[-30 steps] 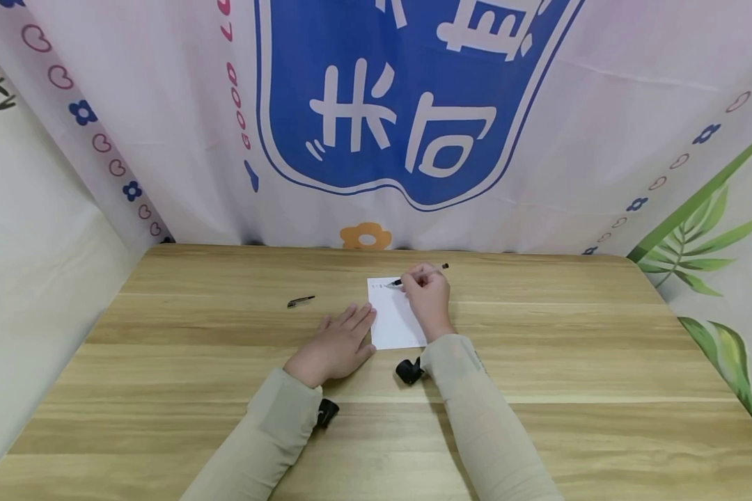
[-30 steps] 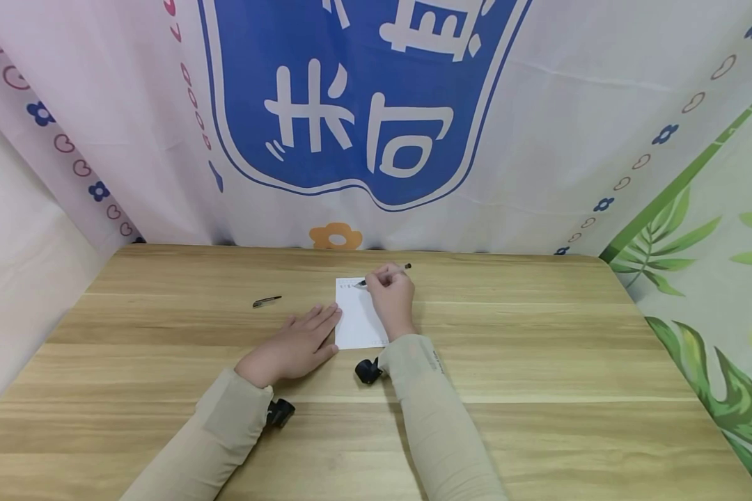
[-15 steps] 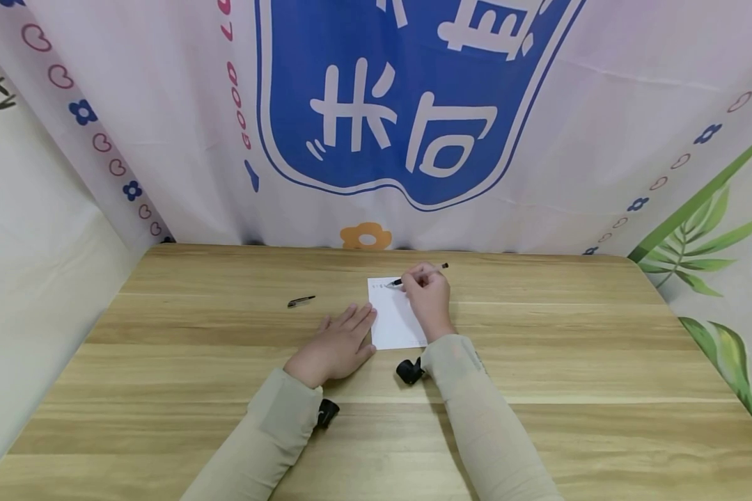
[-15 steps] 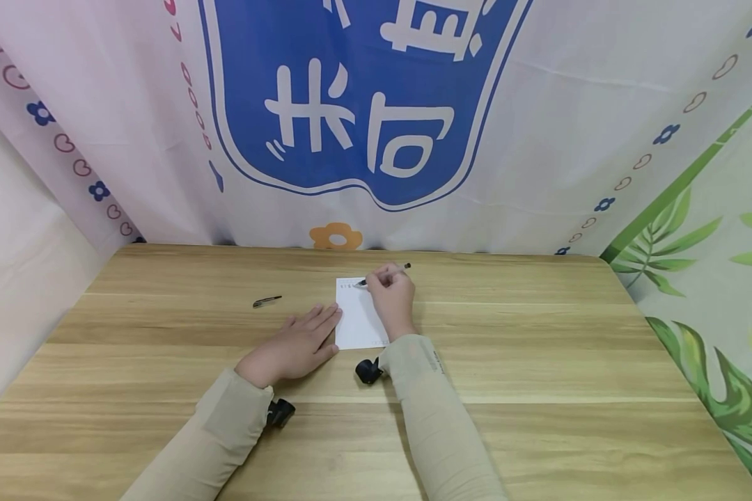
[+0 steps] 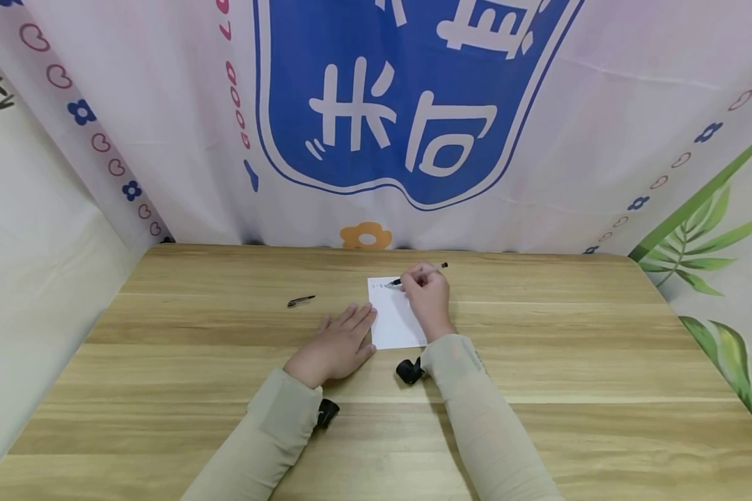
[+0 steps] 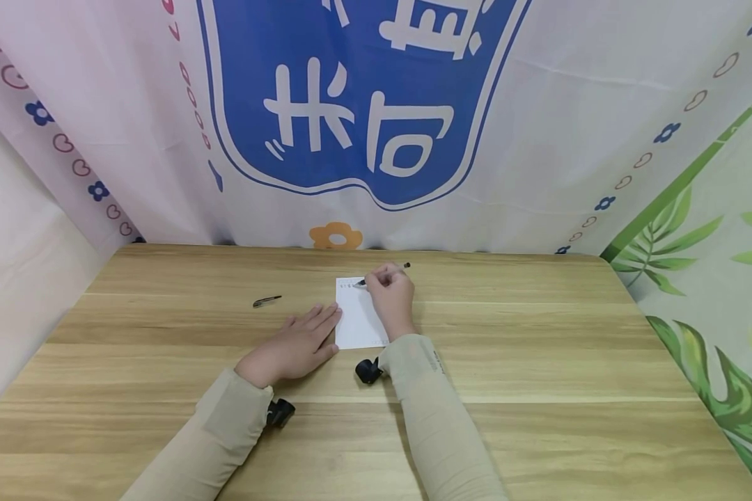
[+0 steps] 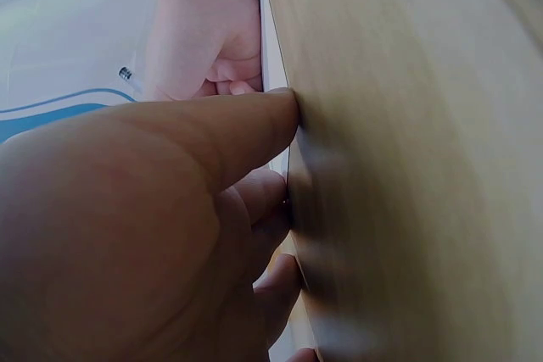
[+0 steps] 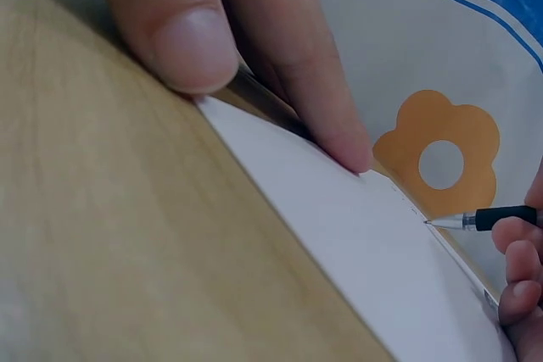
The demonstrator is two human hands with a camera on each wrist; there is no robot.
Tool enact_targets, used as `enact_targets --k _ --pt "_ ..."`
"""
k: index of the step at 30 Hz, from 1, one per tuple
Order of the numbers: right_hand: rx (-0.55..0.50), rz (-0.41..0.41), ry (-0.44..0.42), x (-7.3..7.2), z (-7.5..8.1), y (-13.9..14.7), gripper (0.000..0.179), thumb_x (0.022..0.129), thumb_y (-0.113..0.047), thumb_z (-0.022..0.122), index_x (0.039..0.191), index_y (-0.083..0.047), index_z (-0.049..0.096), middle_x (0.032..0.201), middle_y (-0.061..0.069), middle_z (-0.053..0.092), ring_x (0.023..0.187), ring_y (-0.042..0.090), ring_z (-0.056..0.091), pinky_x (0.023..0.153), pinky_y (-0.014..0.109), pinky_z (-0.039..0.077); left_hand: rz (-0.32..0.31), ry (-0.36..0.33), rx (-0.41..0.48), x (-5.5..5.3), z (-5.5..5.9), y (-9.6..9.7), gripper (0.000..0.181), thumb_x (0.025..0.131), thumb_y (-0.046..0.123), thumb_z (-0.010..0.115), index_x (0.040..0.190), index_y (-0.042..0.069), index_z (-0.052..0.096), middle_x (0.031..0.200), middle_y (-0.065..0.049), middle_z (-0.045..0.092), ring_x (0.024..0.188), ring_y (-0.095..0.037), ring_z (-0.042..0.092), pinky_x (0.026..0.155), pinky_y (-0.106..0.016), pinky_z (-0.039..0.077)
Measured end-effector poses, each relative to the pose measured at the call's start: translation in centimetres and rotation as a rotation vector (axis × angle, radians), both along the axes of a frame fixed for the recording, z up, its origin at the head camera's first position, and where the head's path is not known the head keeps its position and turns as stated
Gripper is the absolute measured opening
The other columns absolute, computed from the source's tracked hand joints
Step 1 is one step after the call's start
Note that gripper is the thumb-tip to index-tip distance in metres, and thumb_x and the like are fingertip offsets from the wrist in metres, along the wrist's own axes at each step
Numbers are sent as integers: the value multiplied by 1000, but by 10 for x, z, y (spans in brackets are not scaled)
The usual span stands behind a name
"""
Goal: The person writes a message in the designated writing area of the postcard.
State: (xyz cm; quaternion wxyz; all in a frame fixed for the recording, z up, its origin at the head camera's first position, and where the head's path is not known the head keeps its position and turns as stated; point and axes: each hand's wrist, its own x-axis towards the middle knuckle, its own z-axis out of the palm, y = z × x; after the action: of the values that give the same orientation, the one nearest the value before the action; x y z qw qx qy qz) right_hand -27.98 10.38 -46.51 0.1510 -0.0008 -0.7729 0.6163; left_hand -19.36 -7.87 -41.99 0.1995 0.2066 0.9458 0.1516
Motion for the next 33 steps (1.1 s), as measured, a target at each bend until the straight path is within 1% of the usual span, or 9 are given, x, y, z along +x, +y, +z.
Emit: enact_targets --k 12,17,22,24,29,33 --pt "-14 -6 -21 0 1 0 13 89 -6 62 77 -3 67 80 7 63 69 17 59 56 22 46 -5 1 7 0 1 -1 65 109 34 46 163 9 20 170 -5 12 156 -29 6 121 -62 9" --pt "-9 -8 -23 1 0 0 14 90 -7 62 77 -4 67 80 7 63 69 18 59 56 22 46 -5 0 6 0 1 0 65 109 35 46 163 9 20 170 -5 12 156 -29 6 121 -62 10" --pt "-12 -6 -19 0 1 1 14 90 -7 62 77 -4 67 78 7 63 67 16 58 55 22 46 -3 -2 5 0 2 0 65 109 35 46 163 9 20 170 -5 12 156 -29 6 121 -62 9" --pt "-28 -11 -16 0 1 1 15 90 -6 62 76 -3 67 77 7 63 67 16 58 55 21 45 -3 -1 3 0 2 0 65 109 35 46 163 9 20 170 -5 12 156 -29 6 121 -62 9" --pt "-115 -35 -24 0 3 1 16 90 -5 61 75 -1 65 78 6 62 66 15 58 58 20 46 -4 0 2 0 2 0 65 109 34 47 163 9 20 170 -5 13 156 -29 7 122 -62 10" --pt "-176 -30 -59 1 3 2 14 92 -5 61 78 -3 64 75 5 63 66 14 61 62 19 49 -1 -2 4 0 2 0 65 109 34 47 162 9 21 170 -5 13 156 -29 7 121 -62 10"
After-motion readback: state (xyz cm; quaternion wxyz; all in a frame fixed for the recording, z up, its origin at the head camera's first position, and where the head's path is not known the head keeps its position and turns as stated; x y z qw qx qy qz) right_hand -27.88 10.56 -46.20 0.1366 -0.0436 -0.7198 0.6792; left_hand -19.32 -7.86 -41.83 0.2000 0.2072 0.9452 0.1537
